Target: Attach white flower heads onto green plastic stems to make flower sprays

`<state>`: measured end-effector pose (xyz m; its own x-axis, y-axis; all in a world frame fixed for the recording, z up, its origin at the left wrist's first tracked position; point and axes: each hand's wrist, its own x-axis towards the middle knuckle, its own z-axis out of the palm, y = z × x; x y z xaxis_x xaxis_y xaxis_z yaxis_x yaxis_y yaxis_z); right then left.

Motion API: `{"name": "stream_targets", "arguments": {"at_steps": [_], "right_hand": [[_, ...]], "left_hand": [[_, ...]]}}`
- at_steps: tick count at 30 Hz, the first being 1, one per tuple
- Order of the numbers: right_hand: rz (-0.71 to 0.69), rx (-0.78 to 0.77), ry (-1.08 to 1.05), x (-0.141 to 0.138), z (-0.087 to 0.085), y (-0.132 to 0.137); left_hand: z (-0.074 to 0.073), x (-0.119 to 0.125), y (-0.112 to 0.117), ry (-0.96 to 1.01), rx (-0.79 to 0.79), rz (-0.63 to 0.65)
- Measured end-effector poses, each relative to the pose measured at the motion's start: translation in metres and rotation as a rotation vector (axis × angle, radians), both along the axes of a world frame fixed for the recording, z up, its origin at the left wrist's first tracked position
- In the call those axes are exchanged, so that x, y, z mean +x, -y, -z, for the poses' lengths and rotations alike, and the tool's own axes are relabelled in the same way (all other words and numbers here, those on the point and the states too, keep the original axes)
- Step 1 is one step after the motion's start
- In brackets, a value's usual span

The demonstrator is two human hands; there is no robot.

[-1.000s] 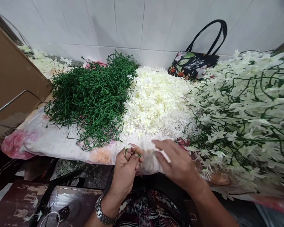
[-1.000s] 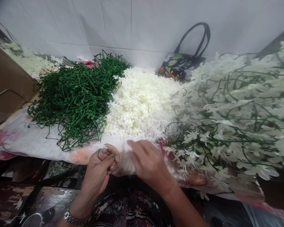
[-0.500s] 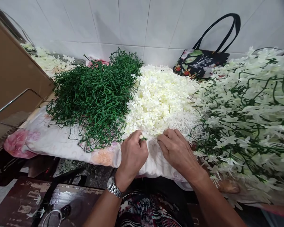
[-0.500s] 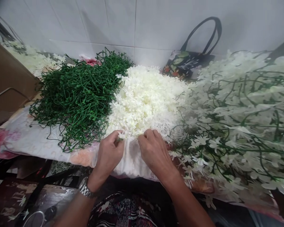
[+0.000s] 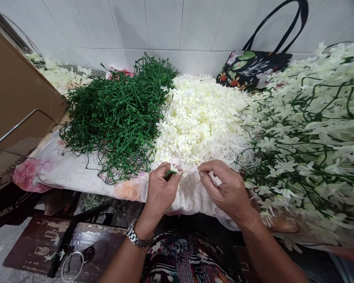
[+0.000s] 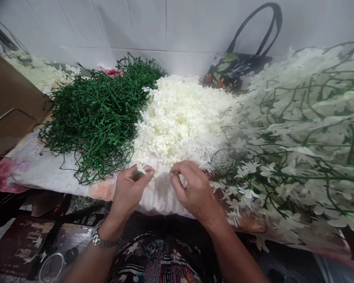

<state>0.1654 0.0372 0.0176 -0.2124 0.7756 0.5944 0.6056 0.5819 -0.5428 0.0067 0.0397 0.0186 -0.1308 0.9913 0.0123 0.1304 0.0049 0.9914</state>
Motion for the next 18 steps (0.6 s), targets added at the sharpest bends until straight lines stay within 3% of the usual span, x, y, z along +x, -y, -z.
{"name": "stream_targets", "arguments": {"at_steps": [4, 8, 18], "right_hand": [[0.057, -0.151, -0.066, -0.002, 0.000, 0.006], [0.059, -0.183, -0.081, -0.004, 0.001, 0.007], [-0.078, -0.142, -0.122, -0.005, -0.006, 0.011]], "left_hand": [[-0.003, 0.001, 0.007, 0.320, -0.171, -0.039], [-0.005, 0.003, 0.006, 0.442, -0.275, -0.067], [0.007, 0.004, 0.008, 0.373, -0.106, 0.042]]}}
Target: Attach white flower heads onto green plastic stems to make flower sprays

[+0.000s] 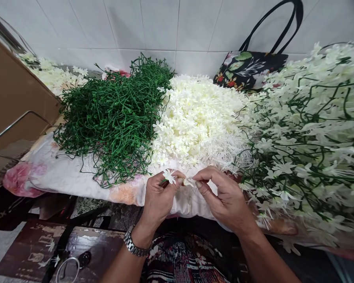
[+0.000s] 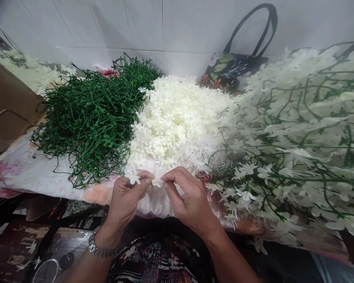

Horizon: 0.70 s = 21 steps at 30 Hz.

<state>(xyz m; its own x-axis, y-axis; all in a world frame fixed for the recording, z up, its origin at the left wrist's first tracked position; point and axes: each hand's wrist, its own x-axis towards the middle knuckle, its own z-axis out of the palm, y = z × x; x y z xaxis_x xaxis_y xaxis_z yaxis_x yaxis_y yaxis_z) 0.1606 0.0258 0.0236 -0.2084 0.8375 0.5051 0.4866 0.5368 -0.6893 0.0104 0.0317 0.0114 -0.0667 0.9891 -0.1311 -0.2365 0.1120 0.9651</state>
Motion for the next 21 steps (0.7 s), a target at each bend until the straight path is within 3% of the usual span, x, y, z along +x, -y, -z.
{"name": "stream_targets", "arguments": {"at_steps": [5, 11, 21], "right_hand": [[-0.028, 0.020, 0.002, -0.005, -0.004, 0.004], [0.004, 0.133, 0.110, -0.011, -0.007, 0.009], [-0.010, 0.206, 0.231, -0.014, -0.013, 0.009]], "left_hand": [[0.004, 0.001, 0.003, 0.009, 0.007, -0.025], [-0.005, 0.004, 0.007, 0.220, -0.090, -0.073], [-0.007, 0.007, 0.008, 0.307, -0.164, -0.074]]}}
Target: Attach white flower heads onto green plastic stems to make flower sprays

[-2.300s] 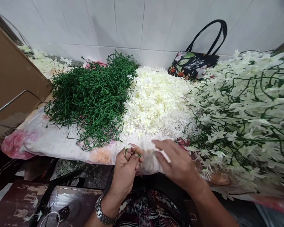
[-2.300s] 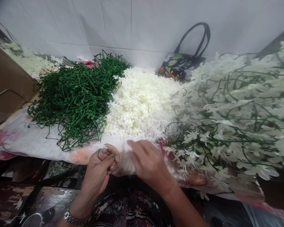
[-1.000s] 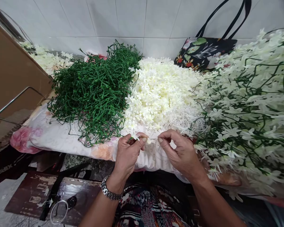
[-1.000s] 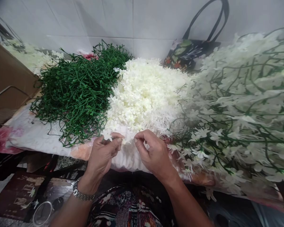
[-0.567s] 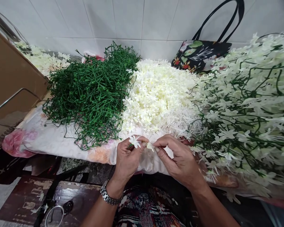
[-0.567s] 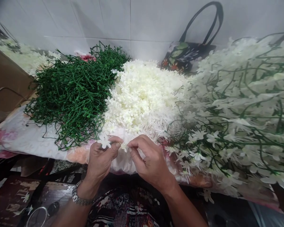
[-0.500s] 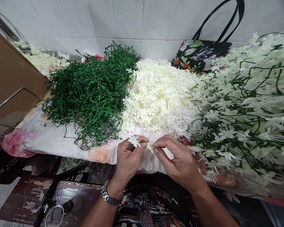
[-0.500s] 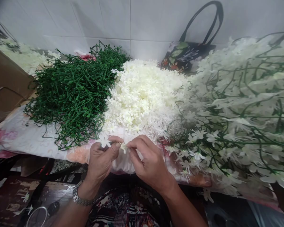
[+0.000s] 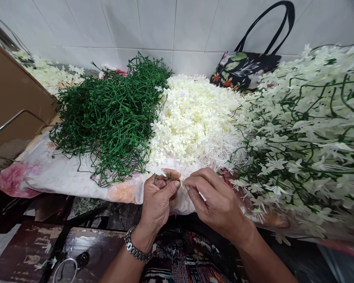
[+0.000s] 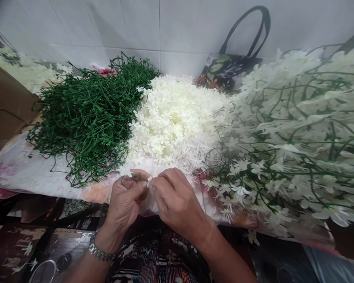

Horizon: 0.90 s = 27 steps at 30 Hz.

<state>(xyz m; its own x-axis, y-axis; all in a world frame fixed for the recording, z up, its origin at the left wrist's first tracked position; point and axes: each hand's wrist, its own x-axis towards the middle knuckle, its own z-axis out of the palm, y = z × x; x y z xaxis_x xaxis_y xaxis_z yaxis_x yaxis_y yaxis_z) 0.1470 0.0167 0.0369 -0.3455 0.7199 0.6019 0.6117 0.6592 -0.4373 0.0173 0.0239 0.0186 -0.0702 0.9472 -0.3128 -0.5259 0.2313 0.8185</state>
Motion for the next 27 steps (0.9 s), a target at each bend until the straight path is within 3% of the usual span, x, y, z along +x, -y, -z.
{"name": "stream_targets", "arguments": {"at_steps": [3, 7, 13, 16, 27], "right_hand": [[-0.003, -0.020, -0.036, -0.002, 0.002, 0.000], [-0.018, -0.093, -0.091, -0.001, 0.001, 0.000], [-0.050, -0.191, -0.111, 0.002, -0.004, -0.002], [-0.077, -0.191, -0.172, 0.002, -0.003, -0.003], [-0.021, -0.266, -0.223, 0.006, 0.000, 0.001]], "left_hand": [[-0.003, 0.002, 0.000, 0.034, -0.025, -0.053], [-0.004, 0.003, 0.000, 0.025, -0.073, 0.016], [0.013, -0.003, 0.003, -0.186, 0.006, -0.041], [0.017, -0.005, 0.005, -0.253, 0.034, -0.002], [0.005, 0.002, 0.003, -0.120, 0.039, 0.012]]}}
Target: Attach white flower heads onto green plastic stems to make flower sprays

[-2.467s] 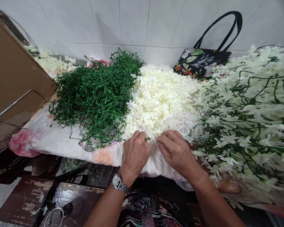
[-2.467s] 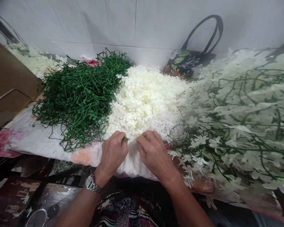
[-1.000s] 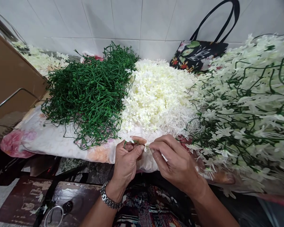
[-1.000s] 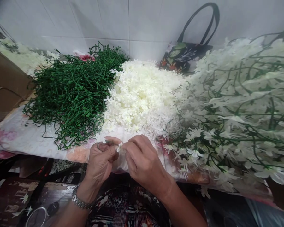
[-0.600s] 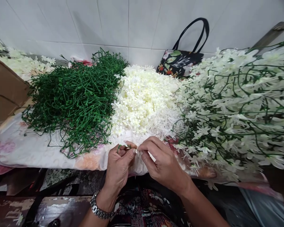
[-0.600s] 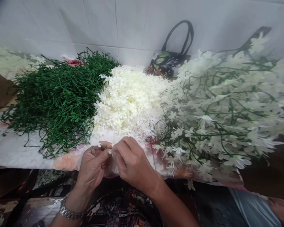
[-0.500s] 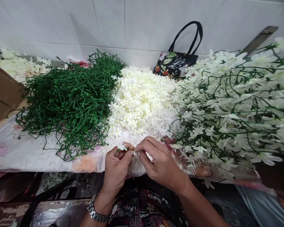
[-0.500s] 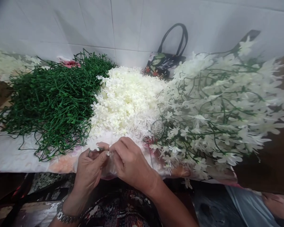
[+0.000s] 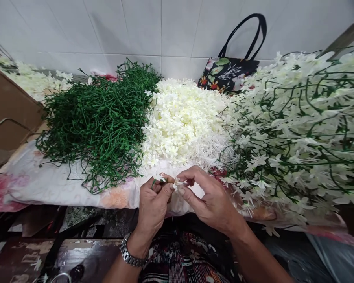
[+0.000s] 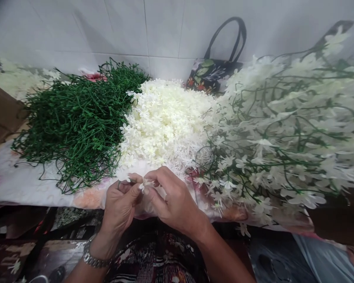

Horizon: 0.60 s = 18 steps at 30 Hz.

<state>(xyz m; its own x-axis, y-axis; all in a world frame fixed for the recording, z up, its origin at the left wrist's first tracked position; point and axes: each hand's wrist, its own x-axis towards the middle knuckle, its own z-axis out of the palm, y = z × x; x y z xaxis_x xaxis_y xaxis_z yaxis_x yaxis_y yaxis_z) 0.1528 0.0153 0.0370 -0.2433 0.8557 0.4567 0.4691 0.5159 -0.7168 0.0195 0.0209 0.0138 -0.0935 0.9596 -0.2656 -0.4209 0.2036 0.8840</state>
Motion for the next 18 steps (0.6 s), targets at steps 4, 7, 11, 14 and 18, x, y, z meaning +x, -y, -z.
{"name": "stream_targets", "arguments": {"at_steps": [4, 7, 11, 14, 18], "right_hand": [[-0.029, 0.024, 0.031, 0.001, -0.001, 0.001], [-0.060, 0.034, 0.038, 0.001, 0.002, 0.001], [-0.016, 0.058, -0.011, 0.000, 0.006, 0.002], [0.004, 0.071, -0.031, 0.001, 0.008, 0.003], [0.018, 0.074, -0.049, 0.003, 0.009, 0.003]], "left_hand": [[0.001, -0.004, 0.003, -0.115, 0.051, -0.047], [0.002, -0.004, 0.008, -0.135, 0.073, -0.004], [0.006, -0.003, 0.012, -0.119, 0.109, 0.068], [0.009, -0.007, 0.014, -0.089, 0.136, 0.100], [0.008, -0.014, 0.014, 0.008, 0.124, 0.146]]}}
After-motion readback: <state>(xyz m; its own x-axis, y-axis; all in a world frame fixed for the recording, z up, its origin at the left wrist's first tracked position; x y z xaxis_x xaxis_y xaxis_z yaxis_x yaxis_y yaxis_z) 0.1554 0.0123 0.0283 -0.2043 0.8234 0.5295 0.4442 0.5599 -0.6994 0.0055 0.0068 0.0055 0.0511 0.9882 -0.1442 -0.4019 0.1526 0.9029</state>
